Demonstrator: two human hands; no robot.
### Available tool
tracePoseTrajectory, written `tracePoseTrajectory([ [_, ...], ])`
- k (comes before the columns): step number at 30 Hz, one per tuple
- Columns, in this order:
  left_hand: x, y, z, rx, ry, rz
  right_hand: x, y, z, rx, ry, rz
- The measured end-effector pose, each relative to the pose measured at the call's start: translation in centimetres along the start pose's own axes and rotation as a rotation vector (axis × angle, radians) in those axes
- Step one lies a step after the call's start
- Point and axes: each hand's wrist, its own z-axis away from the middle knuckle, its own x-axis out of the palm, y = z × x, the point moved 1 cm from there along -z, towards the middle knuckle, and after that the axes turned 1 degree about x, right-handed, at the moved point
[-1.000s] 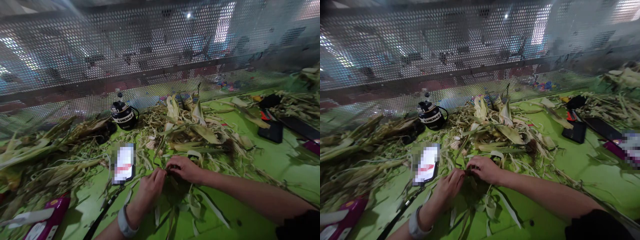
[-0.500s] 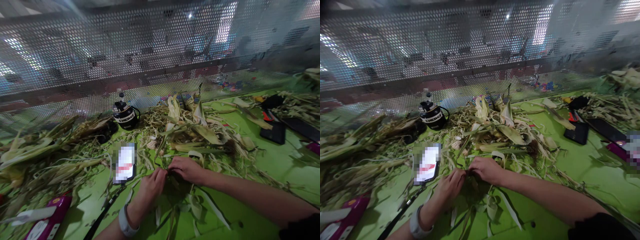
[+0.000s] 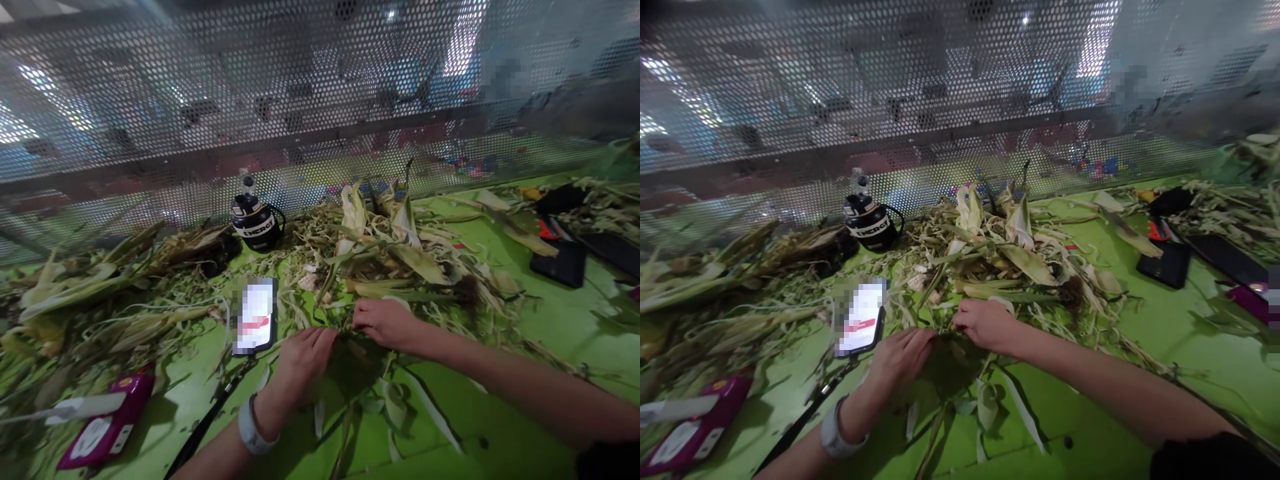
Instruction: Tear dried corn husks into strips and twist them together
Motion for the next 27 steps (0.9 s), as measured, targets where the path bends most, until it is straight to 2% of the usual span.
tracePoseTrajectory([
  [7,-0.5,-0.1,-0.6,-0.064,-0.161,-0.01,-1.4,0.7,-0.2,0.074,-0.029,-0.029],
  [12,-0.4,-0.2,-0.7,-0.122,-0.319,0.005,-2.3,1.0,-0.6,0.068,-0.089,-0.262],
  [17,-0.4,-0.1,-0.6,-0.152,-0.451,-0.019,-2.1,1.1,-0.7,0.1,-0.161,-0.486],
  [19,-0.3,0.0,-0.5,-0.156,-0.482,-0.047,-1.7,0.9,-0.8,0.164,-0.144,-0.66],
  [22,-0.1,0.1,-0.4,-0.148,-0.505,-0.088,-0.6,0.6,-0.8,0.34,-0.122,-1.086],
  [24,0.2,0.2,-0.3,-0.148,-0.477,-0.101,0.2,0.2,-0.9,0.43,-0.107,-1.349],
  [27,0.5,0.3,-0.3,-0.144,-0.413,-0.087,0.9,0.0,-1.0,0.465,-0.046,-1.58],
])
